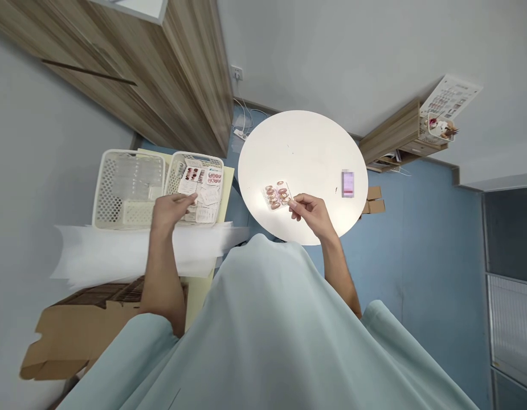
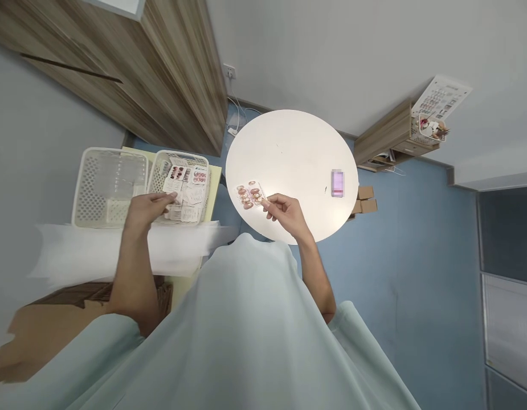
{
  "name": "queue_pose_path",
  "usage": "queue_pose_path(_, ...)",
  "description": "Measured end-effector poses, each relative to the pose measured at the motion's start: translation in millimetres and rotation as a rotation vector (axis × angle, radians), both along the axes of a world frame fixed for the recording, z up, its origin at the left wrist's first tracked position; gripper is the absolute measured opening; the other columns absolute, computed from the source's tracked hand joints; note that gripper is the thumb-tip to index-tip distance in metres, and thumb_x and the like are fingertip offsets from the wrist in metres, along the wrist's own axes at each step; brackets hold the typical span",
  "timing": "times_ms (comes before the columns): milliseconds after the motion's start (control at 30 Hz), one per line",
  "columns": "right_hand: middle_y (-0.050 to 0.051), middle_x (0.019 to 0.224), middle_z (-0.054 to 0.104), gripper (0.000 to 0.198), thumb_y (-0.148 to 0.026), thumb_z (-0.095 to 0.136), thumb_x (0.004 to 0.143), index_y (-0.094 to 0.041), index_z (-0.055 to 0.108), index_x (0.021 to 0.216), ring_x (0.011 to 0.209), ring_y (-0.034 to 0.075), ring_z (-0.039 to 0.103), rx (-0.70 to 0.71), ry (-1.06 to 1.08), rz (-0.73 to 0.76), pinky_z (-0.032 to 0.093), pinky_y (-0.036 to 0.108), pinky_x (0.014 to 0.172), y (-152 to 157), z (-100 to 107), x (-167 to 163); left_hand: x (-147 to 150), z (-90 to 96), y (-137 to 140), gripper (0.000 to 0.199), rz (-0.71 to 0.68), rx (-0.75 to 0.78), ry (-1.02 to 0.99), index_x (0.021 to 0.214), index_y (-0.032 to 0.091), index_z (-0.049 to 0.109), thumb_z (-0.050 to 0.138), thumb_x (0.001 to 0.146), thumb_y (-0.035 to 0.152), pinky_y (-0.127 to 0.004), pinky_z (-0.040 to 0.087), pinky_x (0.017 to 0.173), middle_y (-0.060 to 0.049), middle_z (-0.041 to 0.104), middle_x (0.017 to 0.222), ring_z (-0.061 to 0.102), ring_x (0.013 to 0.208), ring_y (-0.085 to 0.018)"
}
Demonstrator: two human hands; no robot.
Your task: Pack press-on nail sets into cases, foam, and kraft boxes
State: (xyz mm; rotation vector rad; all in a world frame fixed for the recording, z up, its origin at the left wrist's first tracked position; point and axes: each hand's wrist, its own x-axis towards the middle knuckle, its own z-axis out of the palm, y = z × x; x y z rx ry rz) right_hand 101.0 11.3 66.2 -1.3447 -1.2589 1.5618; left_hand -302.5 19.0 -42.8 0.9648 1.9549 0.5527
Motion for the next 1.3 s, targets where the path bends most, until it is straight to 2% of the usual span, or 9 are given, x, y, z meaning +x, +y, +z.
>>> queue_pose_path(100, 0.001, 0.08, 0.072, 0.052, -0.074, 0.089, 0.085, -0.023, 0.078, 0.087, 0.067, 0.014, 0.064, 0.001, -0.006, 0.002, 0.051, 0.029, 0.061, 2, -2, 2, 45, 22.8, 2, 0.055, 0.064, 0.042, -0.17, 0.093, 0.016, 0.081, 0.089, 0.082, 0.07, -0.03, 0.051, 0.07, -0.005, 0.084, 0.098, 0.062, 0.068, -0.014)
queue_pose_path(200, 0.001, 0.078, 0.071, 0.051, -0.073, 0.089, 0.085, -0.023, 0.077, 0.085, 0.067, 0.015, 0.064, -0.002, -0.012, -0.013, 0.05, 0.029, 0.061, 4, -6, 4, 93, 54.6, 3, 0.067, -0.071, 0.142, -0.44, 0.107, 0.017, 0.086, 0.087, 0.079, 0.078, -0.032, 0.053, 0.071, -0.015, 0.085, 0.118, 0.072, 0.079, -0.019)
queue_pose_path(300, 0.0, 0.077, 0.07, 0.051, -0.072, 0.089, 0.085, -0.023, 0.075, 0.083, 0.066, 0.014, 0.062, 0.004, -0.009, -0.068, 0.049, 0.028, 0.061, 5, -9, 2, 132, 84.5, -1, 0.069, -0.257, 0.174, -0.586, 0.112, 0.018, 0.088, 0.086, 0.08, 0.079, -0.033, 0.054, 0.069, -0.019, 0.085, 0.121, 0.073, 0.081, -0.022)
queue_pose_path(400, 0.0, 0.078, 0.07, 0.051, -0.072, 0.089, 0.085, -0.023, 0.075, 0.083, 0.066, 0.013, 0.061, 0.013, 0.008, -0.136, 0.048, 0.028, 0.061, 2, -12, -1, 163, 101.2, -6, 0.061, -0.316, 0.183, -0.623, 0.106, 0.019, 0.089, 0.089, 0.08, 0.075, -0.032, 0.051, 0.065, -0.017, 0.086, 0.116, 0.067, 0.073, -0.018)
queue_pose_path(567, 0.0, 0.076, 0.07, 0.049, -0.069, 0.09, 0.084, -0.023, 0.073, 0.078, 0.064, 0.013, 0.06, 0.002, 0.09, -0.213, 0.048, 0.029, 0.062, -7, -19, -3, 193, 100.1, -3, 0.058, -0.191, 0.288, -0.608, 0.095, 0.018, 0.086, 0.088, 0.081, 0.074, -0.031, 0.049, 0.061, -0.014, 0.085, 0.097, 0.054, 0.062, -0.014)
queue_pose_path(800, 0.003, 0.076, 0.075, 0.051, -0.07, 0.093, 0.076, -0.021, 0.079, 0.075, 0.06, 0.013, 0.056, -0.126, 0.126, -0.186, 0.047, 0.031, 0.06, -30, -25, -20, 203, 102.7, 9, 0.045, -0.185, 0.352, -0.616, 0.085, 0.02, 0.083, 0.089, 0.082, 0.064, -0.029, 0.043, 0.059, -0.003, 0.068, 0.069, 0.049, 0.06, -0.013)
queue_pose_path(1067, 0.004, 0.079, 0.075, 0.054, -0.075, 0.087, 0.079, -0.021, 0.081, 0.082, 0.062, 0.014, 0.057, -0.13, 0.087, -0.256, 0.05, 0.032, 0.063, -39, -25, -29, 211, 109.8, 14, 0.037, -0.21, 0.42, -0.579, 0.08, 0.02, 0.081, 0.087, 0.084, 0.056, -0.03, 0.044, 0.06, -0.003, 0.07, 0.072, 0.053, 0.063, -0.014)
queue_pose_path(1167, 0.005, 0.093, 0.078, 0.056, -0.073, 0.087, 0.08, -0.021, 0.081, 0.1, 0.067, 0.014, 0.063, -0.094, -0.056, -0.306, 0.052, 0.03, 0.063, -38, -26, -22, 211, 107.8, 14, 0.036, -0.164, 0.473, -0.517, 0.079, 0.02, 0.081, 0.086, 0.085, 0.055, -0.029, 0.045, 0.061, -0.004, 0.074, 0.077, 0.054, 0.064, -0.014)
queue_pose_path(1300, 0.013, 0.149, 0.065, 0.085, -0.062, 0.096, 0.08, -0.028, 0.062, 0.151, 0.091, 0.016, 0.071, 0.167, -0.357, -0.44, 0.06, 0.031, 0.075, -40, -24, -16, 211, 102.6, 13, 0.036, -0.112, 0.506, -0.466, 0.08, 0.02, 0.082, 0.084, 0.086, 0.055, -0.029, 0.044, 0.06, -0.003, 0.073, 0.074, 0.054, 0.063, -0.014)
